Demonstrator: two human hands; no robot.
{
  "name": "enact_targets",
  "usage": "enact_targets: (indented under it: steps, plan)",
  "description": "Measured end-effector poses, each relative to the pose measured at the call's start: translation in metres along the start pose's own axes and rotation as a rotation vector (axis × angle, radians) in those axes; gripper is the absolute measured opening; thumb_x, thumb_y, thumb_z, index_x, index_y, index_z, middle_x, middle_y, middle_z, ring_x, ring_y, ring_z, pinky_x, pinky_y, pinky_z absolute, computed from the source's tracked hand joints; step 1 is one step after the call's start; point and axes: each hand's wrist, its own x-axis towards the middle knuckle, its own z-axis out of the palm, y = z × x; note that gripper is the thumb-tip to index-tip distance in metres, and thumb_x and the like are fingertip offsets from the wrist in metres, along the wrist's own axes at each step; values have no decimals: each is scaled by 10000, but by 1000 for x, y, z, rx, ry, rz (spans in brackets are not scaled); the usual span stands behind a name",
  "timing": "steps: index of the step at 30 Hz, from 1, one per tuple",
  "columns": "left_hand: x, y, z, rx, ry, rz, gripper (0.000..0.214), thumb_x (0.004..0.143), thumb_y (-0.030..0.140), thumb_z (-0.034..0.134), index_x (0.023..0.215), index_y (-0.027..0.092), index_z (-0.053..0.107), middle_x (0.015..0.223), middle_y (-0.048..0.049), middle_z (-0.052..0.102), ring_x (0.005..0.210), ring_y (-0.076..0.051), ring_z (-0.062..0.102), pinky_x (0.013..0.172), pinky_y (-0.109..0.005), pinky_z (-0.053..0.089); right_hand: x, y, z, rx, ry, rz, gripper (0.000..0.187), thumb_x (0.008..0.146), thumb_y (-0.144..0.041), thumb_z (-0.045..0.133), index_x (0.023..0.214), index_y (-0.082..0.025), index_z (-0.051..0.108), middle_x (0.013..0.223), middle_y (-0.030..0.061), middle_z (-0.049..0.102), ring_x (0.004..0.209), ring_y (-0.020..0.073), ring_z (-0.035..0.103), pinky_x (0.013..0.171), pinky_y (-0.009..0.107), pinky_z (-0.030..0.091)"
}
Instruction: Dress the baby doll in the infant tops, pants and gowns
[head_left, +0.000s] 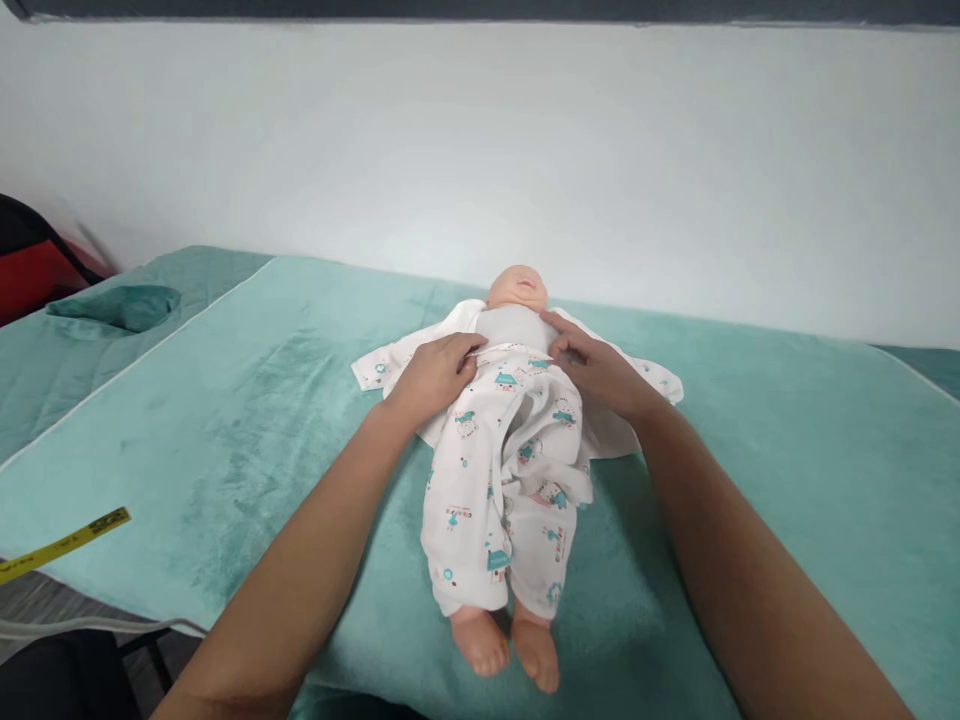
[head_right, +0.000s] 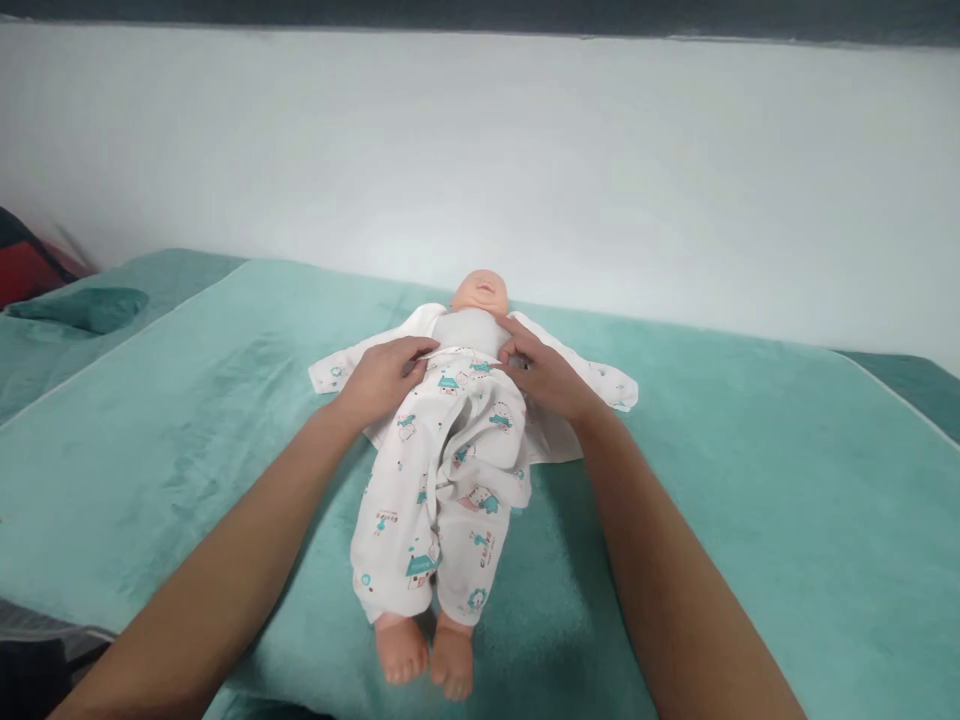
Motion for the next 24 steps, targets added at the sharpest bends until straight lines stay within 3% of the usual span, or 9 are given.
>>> enact_targets:
  steps: [4,7,10,13,18,22,24]
  plan:
    - [12,-3,1,-135,26,-115,94,861,270,550,844,233,635,738,-10,656,723,-199,573,744,-307,410,13,-3,7,-64,41,-16,212,803,-345,664,686,-235,525,1363,43,583,1314,284,467,1041,435,351]
    - [23,-8,5,-199,76,-196,35,863,241,538,853,235,571,645,19,573,646,-185,502,680,-287,355,23,1,10,-210,95,-53,206,868,-361,567,742,-246,452,1268,47,646,1151,285,569,916,423,402]
    - [35,-13,10,-267,82,-250,38,855,227,549,821,227,531,665,24,552,664,-176,489,663,-274,330,36,5,7,-403,181,-41,190,882,-367,520,760,-250,433,960,42,703,842,249,603,750,361,398]
    - [44,-16,18,-272,108,-307,64,877,243,522,818,226,502,678,22,539,674,-176,487,667,-275,332,53,7,4,-524,231,8,197,876,-381,517,755,-253,429,699,6,604,663,211,516,653,323,341]
    - [45,-16,33,-76,206,-358,79,938,264,415,979,231,475,741,-16,548,703,-217,518,693,-311,360,73,21,7,-463,315,98,232,861,-384,531,724,-250,400,661,-8,546,652,188,472,633,309,317]
    - [44,-17,37,137,217,-216,81,936,254,423,953,221,494,967,-113,609,982,-290,542,839,-373,385,71,30,14,-360,340,93,237,827,-408,557,711,-249,425,647,-16,529,679,185,476,643,304,338]
    - [45,-19,34,165,184,-182,69,930,246,433,926,219,497,989,-121,622,1019,-302,538,898,-406,367,66,31,16,-285,329,74,237,810,-428,569,718,-246,450,690,-13,557,709,186,491,667,305,356]
